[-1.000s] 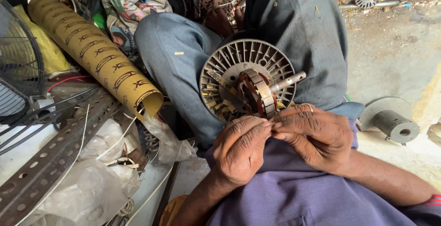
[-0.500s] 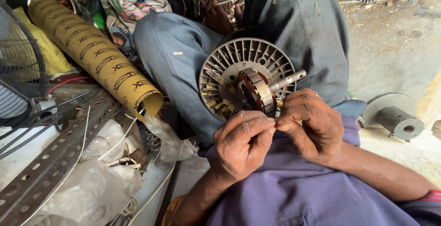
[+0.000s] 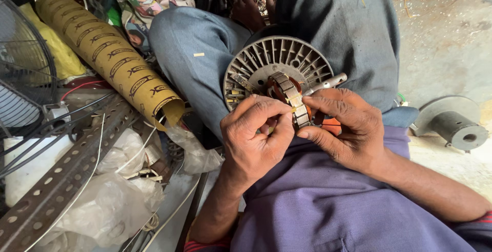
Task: The person trims copper wires on a fan motor stator using a small cutter and twists the wires by hand while holding the stator between their legs.
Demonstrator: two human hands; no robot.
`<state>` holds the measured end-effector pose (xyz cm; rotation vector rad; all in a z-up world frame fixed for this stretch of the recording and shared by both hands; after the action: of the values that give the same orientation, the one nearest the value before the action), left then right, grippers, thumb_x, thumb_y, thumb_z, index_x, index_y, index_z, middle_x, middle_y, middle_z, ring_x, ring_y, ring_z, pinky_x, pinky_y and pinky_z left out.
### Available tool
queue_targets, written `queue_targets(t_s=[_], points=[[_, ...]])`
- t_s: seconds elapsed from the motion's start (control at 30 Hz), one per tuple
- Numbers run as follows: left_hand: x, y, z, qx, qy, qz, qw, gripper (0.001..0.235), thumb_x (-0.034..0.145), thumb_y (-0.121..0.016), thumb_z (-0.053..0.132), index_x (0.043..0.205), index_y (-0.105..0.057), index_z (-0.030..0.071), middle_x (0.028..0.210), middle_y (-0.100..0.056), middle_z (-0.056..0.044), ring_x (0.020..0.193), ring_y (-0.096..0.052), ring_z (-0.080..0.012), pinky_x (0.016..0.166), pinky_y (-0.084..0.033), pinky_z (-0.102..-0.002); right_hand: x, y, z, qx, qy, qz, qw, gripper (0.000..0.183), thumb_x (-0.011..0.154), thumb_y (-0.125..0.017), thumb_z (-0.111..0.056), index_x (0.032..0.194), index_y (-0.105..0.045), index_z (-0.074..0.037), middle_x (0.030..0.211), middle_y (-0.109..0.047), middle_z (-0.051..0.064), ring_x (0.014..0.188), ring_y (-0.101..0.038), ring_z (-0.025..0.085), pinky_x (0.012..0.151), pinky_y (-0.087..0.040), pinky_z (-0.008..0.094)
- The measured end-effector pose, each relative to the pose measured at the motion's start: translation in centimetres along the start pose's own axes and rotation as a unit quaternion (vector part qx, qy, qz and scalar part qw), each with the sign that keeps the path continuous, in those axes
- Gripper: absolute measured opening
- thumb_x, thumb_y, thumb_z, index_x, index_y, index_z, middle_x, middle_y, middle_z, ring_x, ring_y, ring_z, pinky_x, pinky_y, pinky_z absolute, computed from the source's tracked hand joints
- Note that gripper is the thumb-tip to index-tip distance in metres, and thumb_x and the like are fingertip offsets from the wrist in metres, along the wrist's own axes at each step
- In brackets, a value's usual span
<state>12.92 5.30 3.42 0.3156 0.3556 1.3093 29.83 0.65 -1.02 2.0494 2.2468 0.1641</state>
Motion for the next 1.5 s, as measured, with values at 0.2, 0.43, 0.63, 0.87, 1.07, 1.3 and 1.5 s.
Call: queue_targets(t_s=[0.2, 0.43, 0.63, 0.87, 1.07, 1.3, 1.5], points=[[0.1, 0.3, 0.3, -0.017, -0.029, 0.021, 0.999, 0.014, 0.089, -0.072, -0.003, 0.100, -0.068, 0.004, 0.090, -0.067, -0.001, 0.065, -0.054, -0.0028, 0.053, -0.041, -0.019, 0.1, 0.1, 0.0, -0.011, 0.004, -0.004, 1.000, 0.051, 0.083, -0.086, -0.018, 0.129, -0.068, -0.004, 0.119, -0.070, 0.011, 0.104, -0.070, 0.017, 0.091, -0.058, 0.028], [0.1, 0.0, -0.3, -0.011, -0.019, 0.006, 1.000, 0.014, 0.087, -0.072, -0.004, 0.097, -0.068, 0.004, 0.088, -0.065, -0.001, 0.064, -0.052, -0.0019, 0.053, -0.040, -0.019, 0.0, 0.1, 0.1, -0.016, -0.006, -0.010, 1.000, 0.052, 0.083, -0.086, -0.017, 0.129, -0.068, -0.005, 0.118, -0.070, 0.011, 0.104, -0.071, 0.017, 0.090, -0.058, 0.027], [0.3, -0.2, -0.4, -0.008, -0.009, -0.002, 1.000, 0.013, 0.086, -0.072, -0.004, 0.095, -0.067, 0.004, 0.086, -0.064, -0.001, 0.064, -0.055, -0.0023, 0.053, -0.043, -0.019, 0.0, 0.0, 0.3, -0.013, -0.005, -0.008, 1.000, 0.052, 0.083, -0.086, -0.017, 0.130, -0.068, -0.005, 0.118, -0.071, 0.011, 0.103, -0.071, 0.016, 0.089, -0.058, 0.027], [0.4, -0.4, 0.1, 0.020, -0.005, -0.009, 1.000, 0.012, 0.088, -0.072, -0.004, 0.096, -0.066, 0.004, 0.083, -0.063, -0.001, 0.066, -0.061, -0.0043, 0.057, -0.050, -0.020, -0.2, 0.0, 0.3, -0.014, -0.003, -0.010, 1.000, 0.052, 0.084, -0.086, -0.017, 0.130, -0.068, -0.004, 0.118, -0.071, 0.012, 0.101, -0.071, 0.017, 0.088, -0.058, 0.027], [0.1, -0.8, 0.3, 0.013, 0.008, 0.008, 1.000, 0.012, 0.091, -0.074, -0.003, 0.095, -0.065, 0.004, 0.081, -0.065, -0.002, 0.065, -0.063, -0.0057, 0.057, -0.053, -0.022, -0.2, 0.0, 0.1, -0.017, 0.024, -0.008, 1.000, 0.053, 0.084, -0.086, -0.017, 0.131, -0.067, -0.004, 0.118, -0.071, 0.012, 0.102, -0.071, 0.018, 0.088, -0.058, 0.027], [0.3, -0.5, 1.5, 0.066, -0.029, -0.034, 0.997, 0.010, 0.095, -0.076, -0.001, 0.101, -0.069, 0.002, 0.090, -0.070, -0.008, 0.079, -0.072, -0.0206, 0.069, -0.058, -0.031, -0.1, 0.2, 0.3, -0.014, 0.042, -0.012, 0.999, 0.053, 0.084, -0.087, -0.016, 0.131, -0.067, -0.003, 0.119, -0.072, 0.013, 0.105, -0.071, 0.018, 0.089, -0.058, 0.028], [1.3, 0.6, 1.4, 0.010, -0.077, -0.092, 0.993, 0.020, 0.092, -0.074, -0.003, 0.112, -0.071, -0.001, 0.103, -0.072, -0.012, 0.092, -0.074, -0.0237, 0.080, -0.060, -0.032, -0.2, 0.3, 1.3, 0.038, -0.002, -0.012, 0.999, 0.052, 0.083, -0.087, -0.018, 0.129, -0.069, -0.004, 0.117, -0.072, 0.011, 0.102, -0.070, 0.017, 0.089, -0.056, 0.026]])
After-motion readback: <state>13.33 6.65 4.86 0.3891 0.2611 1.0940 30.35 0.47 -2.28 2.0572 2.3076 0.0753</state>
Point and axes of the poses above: each hand's wrist, its own x-axis towards the middle knuckle, its own y-axis out of the back of the hand, z = x × y, the point moved 8 cm from there along x, towards the middle knuckle
